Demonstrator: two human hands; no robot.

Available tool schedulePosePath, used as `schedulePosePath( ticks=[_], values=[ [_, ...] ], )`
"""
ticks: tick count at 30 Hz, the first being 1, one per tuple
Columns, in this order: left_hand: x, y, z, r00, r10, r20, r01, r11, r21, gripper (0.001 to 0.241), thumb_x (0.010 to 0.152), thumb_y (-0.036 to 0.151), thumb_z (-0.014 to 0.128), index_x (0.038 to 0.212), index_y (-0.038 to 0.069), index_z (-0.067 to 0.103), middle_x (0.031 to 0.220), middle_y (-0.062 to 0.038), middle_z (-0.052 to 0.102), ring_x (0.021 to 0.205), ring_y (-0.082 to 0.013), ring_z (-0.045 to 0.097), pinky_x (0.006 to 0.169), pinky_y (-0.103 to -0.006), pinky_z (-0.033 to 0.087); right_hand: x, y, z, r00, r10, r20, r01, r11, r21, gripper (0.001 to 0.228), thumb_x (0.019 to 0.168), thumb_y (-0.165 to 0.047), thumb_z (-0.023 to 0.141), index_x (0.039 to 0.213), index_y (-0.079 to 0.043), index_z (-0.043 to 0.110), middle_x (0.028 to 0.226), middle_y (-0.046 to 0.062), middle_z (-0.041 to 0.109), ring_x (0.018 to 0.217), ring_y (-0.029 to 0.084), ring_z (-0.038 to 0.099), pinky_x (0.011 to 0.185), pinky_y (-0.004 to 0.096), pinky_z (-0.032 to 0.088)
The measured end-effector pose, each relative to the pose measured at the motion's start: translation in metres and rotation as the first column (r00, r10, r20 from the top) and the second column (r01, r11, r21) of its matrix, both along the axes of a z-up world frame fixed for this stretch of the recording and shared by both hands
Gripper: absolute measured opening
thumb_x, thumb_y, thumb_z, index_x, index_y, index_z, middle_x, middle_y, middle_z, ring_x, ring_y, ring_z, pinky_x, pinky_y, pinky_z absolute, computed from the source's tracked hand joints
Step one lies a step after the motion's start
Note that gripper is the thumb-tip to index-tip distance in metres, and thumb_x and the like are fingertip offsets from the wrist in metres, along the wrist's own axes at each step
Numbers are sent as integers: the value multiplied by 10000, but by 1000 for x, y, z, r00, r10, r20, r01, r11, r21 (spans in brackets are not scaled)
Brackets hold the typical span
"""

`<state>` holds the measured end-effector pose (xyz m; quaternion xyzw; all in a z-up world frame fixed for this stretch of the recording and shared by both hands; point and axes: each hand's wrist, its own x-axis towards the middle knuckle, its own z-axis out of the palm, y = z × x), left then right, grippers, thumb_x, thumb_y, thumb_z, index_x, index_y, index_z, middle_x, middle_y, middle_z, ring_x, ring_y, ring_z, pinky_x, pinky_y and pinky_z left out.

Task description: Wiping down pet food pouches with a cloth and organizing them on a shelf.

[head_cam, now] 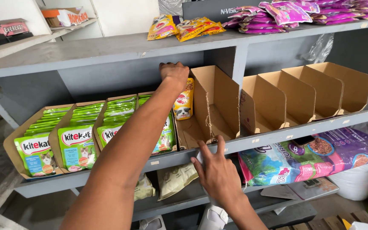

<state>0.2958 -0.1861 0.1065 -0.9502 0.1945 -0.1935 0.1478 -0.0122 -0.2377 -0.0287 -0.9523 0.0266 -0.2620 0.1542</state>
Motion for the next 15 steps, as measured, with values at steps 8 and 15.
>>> schedulePosePath(
  ticks=[8,15],
  values=[
    [-127,20,76,966,-221,-136,212,974,-78,289,871,348,717,908,68,778,927,-104,771,757,-326,719,700,-460,554,19,-11,-14,999,-21,-47,21,1000,-2,480,960,-442,620,1330,-164,493,1222,282,461,518,472,694,473,565,589],
    [-79,55,163,882,-256,397,420,808,-413,238,878,215,703,748,15,697,691,-147,702,463,-291,638,478,-462,552,26,-12,-28,999,-34,-32,36,998,52,384,938,-464,656,1197,-198,555,1101,212,518,548,459,693,497,563,584]
  ],
)
